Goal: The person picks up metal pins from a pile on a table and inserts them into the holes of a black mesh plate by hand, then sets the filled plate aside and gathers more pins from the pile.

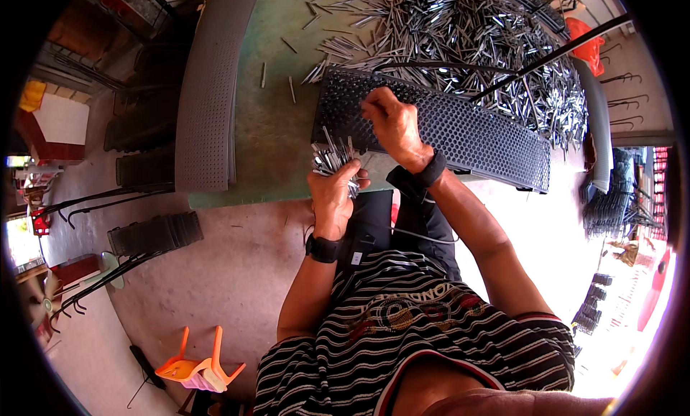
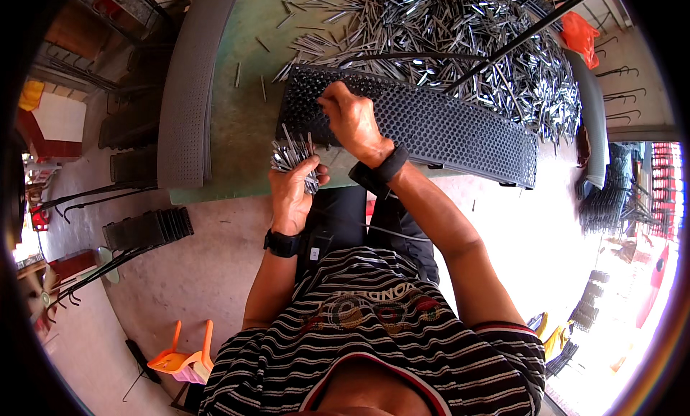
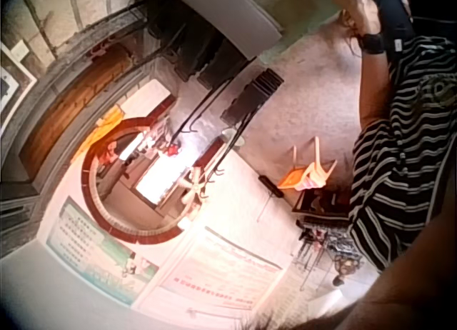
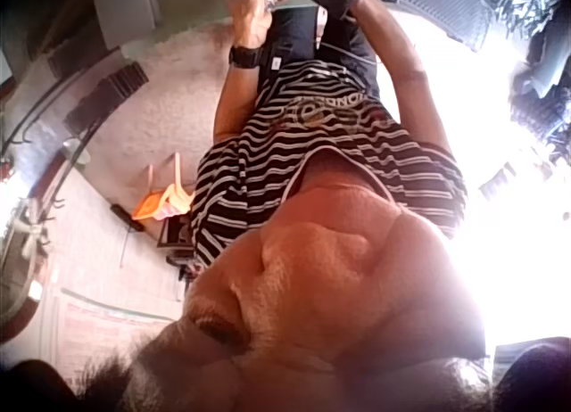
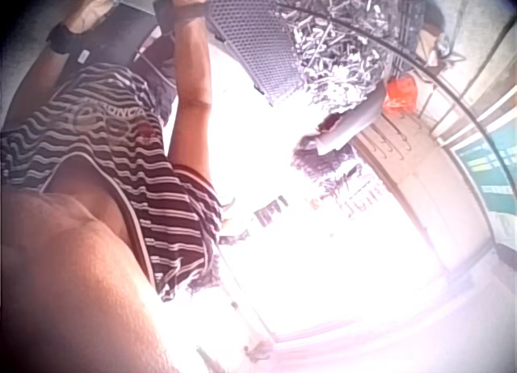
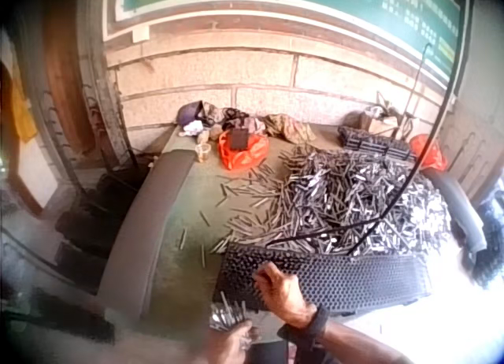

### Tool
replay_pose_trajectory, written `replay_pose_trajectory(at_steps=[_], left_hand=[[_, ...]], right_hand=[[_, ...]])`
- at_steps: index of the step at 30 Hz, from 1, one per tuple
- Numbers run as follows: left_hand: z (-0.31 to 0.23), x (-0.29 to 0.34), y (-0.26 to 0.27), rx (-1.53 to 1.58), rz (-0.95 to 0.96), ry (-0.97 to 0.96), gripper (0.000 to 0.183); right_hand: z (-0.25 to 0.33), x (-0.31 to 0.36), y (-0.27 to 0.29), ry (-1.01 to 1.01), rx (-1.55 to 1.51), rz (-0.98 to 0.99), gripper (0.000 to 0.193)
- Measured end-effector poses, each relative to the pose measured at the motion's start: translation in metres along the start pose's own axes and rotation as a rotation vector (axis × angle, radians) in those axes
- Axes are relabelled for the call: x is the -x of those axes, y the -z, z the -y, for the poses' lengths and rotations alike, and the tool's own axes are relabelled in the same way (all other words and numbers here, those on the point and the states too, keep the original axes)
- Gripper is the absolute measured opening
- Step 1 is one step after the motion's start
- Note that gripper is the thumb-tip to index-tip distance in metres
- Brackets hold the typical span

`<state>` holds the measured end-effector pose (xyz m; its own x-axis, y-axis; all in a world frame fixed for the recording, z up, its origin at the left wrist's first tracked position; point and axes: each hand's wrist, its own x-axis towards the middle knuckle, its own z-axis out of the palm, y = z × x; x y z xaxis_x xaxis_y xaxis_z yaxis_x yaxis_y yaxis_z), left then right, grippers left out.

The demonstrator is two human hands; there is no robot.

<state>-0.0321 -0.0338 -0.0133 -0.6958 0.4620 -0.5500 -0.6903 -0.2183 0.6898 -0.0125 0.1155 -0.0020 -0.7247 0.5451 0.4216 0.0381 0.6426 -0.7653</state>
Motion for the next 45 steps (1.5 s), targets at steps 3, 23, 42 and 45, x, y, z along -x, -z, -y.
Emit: replay_pose_trajectory(at_steps=[3, 23, 42, 45], left_hand=[[-0.001, 0.002, 0.001, 0.016, -0.004, -0.010, 0.012], [-0.003, 0.006, 0.001, 0.053, -0.028, -0.016, 0.015], [-0.002, 0.007, -0.003, 0.091, 0.082, 0.015, 0.016], [-0.002, 0.006, -0.006, 0.085, 0.061, 0.009, 0.018]], right_hand=[[0.005, -0.005, 0.007, 0.174, 0.236, 0.058, 0.009], [-0.007, -0.003, 0.009, 0.264, 0.354, 0.101, 0.010], [0.017, 0.012, 0.026, -0.329, -0.226, 0.395, 0.020], [0.023, 0.014, 0.029, -0.528, -0.334, 0.375, 0.013]])
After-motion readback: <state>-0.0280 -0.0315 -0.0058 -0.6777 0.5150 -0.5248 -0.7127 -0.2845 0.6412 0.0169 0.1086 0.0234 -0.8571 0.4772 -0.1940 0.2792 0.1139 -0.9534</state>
